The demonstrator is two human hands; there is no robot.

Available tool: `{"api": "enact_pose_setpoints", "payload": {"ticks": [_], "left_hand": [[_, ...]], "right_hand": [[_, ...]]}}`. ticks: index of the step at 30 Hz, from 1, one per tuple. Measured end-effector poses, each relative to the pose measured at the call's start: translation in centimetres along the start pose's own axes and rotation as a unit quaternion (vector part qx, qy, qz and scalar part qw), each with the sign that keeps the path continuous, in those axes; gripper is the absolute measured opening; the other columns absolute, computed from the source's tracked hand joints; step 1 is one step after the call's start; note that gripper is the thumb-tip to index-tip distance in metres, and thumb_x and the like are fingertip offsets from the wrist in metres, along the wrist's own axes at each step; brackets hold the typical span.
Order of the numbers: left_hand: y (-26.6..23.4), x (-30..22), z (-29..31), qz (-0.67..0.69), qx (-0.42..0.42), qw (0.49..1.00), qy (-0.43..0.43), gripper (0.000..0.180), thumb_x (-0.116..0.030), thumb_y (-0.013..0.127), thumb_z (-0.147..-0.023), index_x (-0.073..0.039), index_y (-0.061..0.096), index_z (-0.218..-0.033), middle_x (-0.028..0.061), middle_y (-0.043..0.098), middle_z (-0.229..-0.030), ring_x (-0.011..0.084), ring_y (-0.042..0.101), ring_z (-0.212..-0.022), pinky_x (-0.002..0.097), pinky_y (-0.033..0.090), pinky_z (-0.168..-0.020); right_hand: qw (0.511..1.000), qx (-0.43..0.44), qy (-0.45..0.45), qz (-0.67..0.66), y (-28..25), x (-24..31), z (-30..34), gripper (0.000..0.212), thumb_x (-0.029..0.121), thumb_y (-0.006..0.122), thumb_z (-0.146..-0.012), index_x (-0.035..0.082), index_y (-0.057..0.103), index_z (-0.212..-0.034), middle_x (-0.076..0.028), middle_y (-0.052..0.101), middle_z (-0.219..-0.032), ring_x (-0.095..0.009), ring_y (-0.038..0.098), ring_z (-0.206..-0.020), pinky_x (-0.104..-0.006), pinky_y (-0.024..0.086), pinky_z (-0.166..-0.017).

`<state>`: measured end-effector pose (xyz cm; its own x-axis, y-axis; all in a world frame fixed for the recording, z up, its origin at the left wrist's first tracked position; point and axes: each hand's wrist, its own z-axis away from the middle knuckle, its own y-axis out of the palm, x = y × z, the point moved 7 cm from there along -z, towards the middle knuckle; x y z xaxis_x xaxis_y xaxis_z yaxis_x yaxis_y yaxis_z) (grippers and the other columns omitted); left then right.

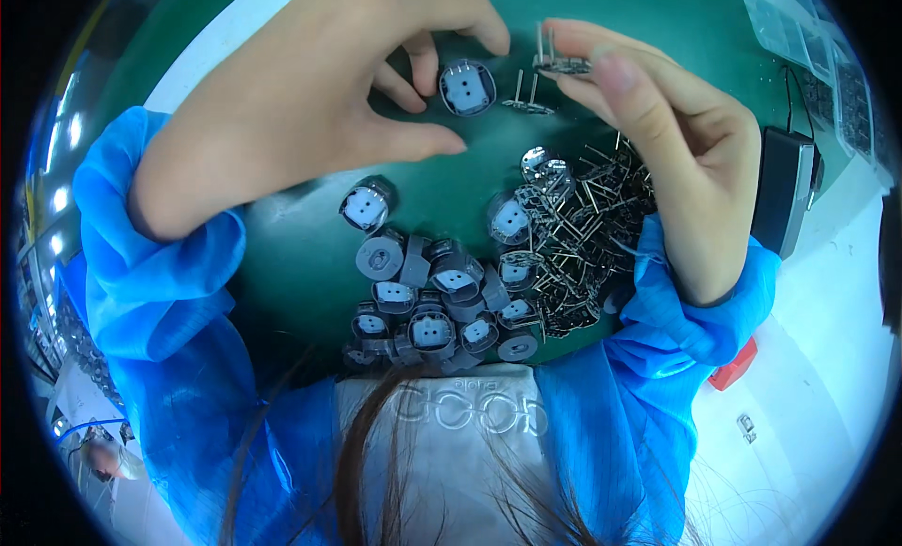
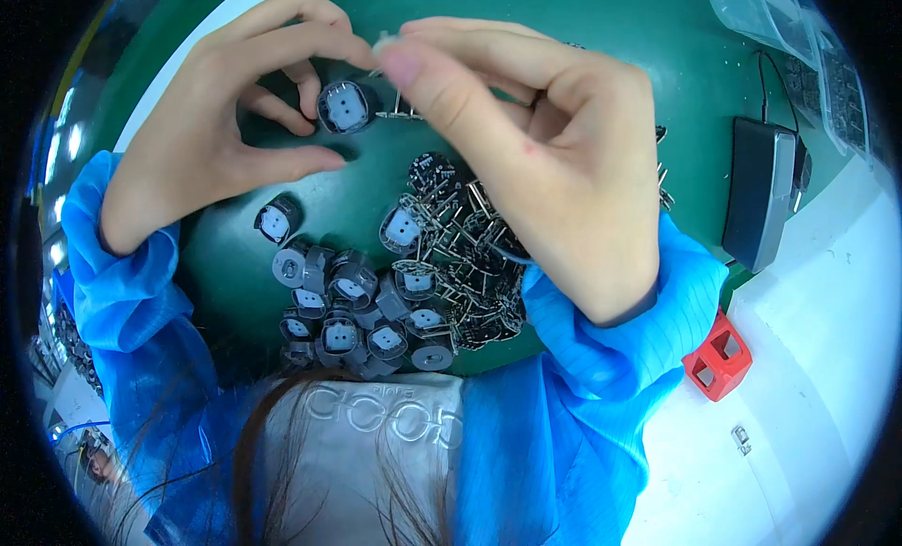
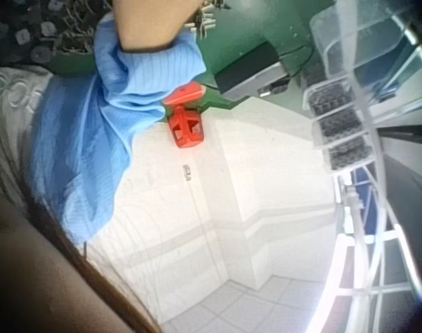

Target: The person repeatedly picks up small gray plastic housings and metal pin connectors from a green work surface. They insert the metal pins into the housings by hand and place the assembled units back on the table. The process is continuous and repetitive throughout the clip.

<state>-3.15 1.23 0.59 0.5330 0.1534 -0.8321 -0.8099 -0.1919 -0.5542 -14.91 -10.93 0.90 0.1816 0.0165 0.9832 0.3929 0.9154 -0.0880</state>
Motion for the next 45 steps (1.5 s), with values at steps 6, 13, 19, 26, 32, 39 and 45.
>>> {"api": "enact_pose_setpoints", "payload": {"ticks": [6,13,19,26,32,39,45], "left_hand": [[-0.6,-1.1,-0.2,-0.105,-0.02,0.987,0.118,0.035,-0.002,0.086,-0.077,0.0,0.067,-0.106,0.0104,0.065,-0.101,0.0169,0.067,-0.076,0.0271,0.056,-0.064],[-0.5,-1.2,1.3,0.103,-0.047,0.993,0.03,0.041,0.008,0.086,-0.073,0.001,0.065,-0.108,0.0118,0.071,-0.111,0.0169,0.073,-0.092,0.0261,0.059,-0.077],[-0.6,-0.5,1.1,0.172,-0.027,0.983,-0.063,0.04,0.007,0.087,-0.074,0.003,0.065,-0.107,0.0153,0.071,-0.107,0.0189,0.072,-0.084,0.0281,0.059,-0.072],[-0.9,-0.2,0.0,0.248,0.002,0.967,-0.066,0.031,0.008,0.084,-0.079,0.005,0.066,-0.104,0.0198,0.075,-0.089,0.0147,0.073,-0.068,0.0254,0.059,-0.059],[-1.0,-1.7,-0.4,0.251,-0.01,0.96,-0.123,0.03,0.009,0.082,-0.081,0.006,0.065,-0.105,0.0236,0.074,-0.095,0.0188,0.076,-0.086,0.0272,0.064,-0.072],[0.4,-0.4,-0.4,0.28,0.011,0.954,-0.109,0.029,0.011,0.078,-0.083,0.007,0.063,-0.107,0.0258,0.072,-0.106,0.0229,0.074,-0.098,0.0305,0.065,-0.084],[0.5,0.0,0.5,0.255,-0.032,0.964,-0.069,0.029,0.011,0.079,-0.083,0.006,0.064,-0.107,0.0245,0.071,-0.111,0.0198,0.075,-0.093,0.0284,0.065,-0.083]], "right_hand": [[0.999,0.031,-0.015,-0.037,0.5,0.2,0.2,0.025,-0.011,0.067,-0.09,-0.009,0.071,-0.114,-0.018,0.066,-0.125,-0.02,0.066,-0.112,-0.0301,0.056,-0.095],[0.938,0.089,-0.219,0.253,1.4,2.3,-0.1,0.028,-0.014,0.069,-0.086,-0.008,0.072,-0.113,-0.016,0.063,-0.123,-0.021,0.066,-0.105,-0.0306,0.058,-0.089],[0.896,0.024,-0.358,0.263,-0.6,1.9,1.2,0.021,-0.01,0.073,-0.084,-0.006,0.076,-0.104,-0.016,0.065,-0.114,-0.021,0.068,-0.094,-0.03,0.057,-0.081],[0.95,0.045,-0.193,0.243,0.3,2.6,0.2,0.02,-0.012,0.072,-0.084,-0.008,0.074,-0.103,-0.018,0.068,-0.109,-0.023,0.07,-0.093,-0.0318,0.059,-0.083],[0.835,-0.05,-0.395,0.379,0.0,3.9,1.9,0.018,-0.013,0.069,-0.086,-0.009,0.071,-0.104,-0.019,0.07,-0.111,-0.025,0.07,-0.093,-0.0359,0.058,-0.081],[0.972,-0.106,-0.179,0.111,-3.5,1.1,0.8,0.017,0.004,0.063,-0.1,-0.007,0.069,-0.111,-0.019,0.068,-0.118,-0.023,0.067,-0.105,-0.0348,0.051,-0.095],[0.939,-0.047,-0.272,0.206,0.4,2.3,0.8,0.015,-0.008,0.075,-0.084,-0.005,0.075,-0.098,-0.016,0.071,-0.107,-0.021,0.07,-0.096,-0.0311,0.055,-0.085]]}}
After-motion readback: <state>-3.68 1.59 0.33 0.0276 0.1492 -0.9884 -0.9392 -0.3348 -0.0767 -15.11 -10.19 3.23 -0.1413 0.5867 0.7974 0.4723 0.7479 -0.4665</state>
